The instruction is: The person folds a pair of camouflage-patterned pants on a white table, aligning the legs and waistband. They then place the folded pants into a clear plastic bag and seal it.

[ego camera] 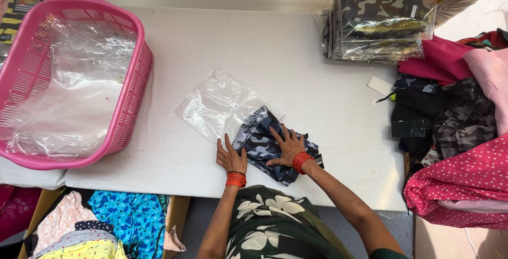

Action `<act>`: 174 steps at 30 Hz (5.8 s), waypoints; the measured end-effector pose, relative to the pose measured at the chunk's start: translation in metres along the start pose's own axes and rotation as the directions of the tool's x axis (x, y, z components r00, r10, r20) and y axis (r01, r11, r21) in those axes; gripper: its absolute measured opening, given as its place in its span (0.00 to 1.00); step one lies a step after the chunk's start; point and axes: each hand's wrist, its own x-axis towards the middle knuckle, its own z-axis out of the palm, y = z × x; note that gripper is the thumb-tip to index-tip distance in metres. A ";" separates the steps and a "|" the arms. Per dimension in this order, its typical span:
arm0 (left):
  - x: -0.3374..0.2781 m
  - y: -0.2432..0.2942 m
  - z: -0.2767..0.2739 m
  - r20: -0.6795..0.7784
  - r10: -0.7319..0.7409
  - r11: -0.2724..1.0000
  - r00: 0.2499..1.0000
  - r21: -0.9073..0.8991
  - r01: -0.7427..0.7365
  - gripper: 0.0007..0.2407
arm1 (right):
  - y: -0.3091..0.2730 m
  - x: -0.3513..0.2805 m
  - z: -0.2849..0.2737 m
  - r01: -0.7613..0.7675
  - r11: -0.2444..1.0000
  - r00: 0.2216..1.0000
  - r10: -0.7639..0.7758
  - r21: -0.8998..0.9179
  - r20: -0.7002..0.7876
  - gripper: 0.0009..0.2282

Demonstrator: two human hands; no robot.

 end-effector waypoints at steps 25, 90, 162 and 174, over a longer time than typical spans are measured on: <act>-0.059 0.010 0.108 0.722 -0.063 -0.054 0.689 -0.692 0.720 0.26 | 0.010 -0.024 0.041 0.021 0.964 0.893 0.101 0.267 -0.439 0.22; 0.066 0.142 0.063 0.343 0.653 0.731 0.676 -0.049 -0.681 0.19 | 0.007 0.025 0.020 0.087 0.892 0.885 0.135 0.444 -0.446 0.30; -0.021 0.021 0.059 0.650 0.623 0.735 0.436 -0.294 -0.612 0.32 | 0.130 0.013 0.037 0.310 0.938 0.907 -0.342 -0.157 -0.248 0.26; -0.035 0.043 0.074 0.397 0.673 0.720 0.624 -0.159 -0.675 0.24 | 0.141 -0.045 0.069 0.211 0.949 0.849 -0.057 0.236 -0.526 0.16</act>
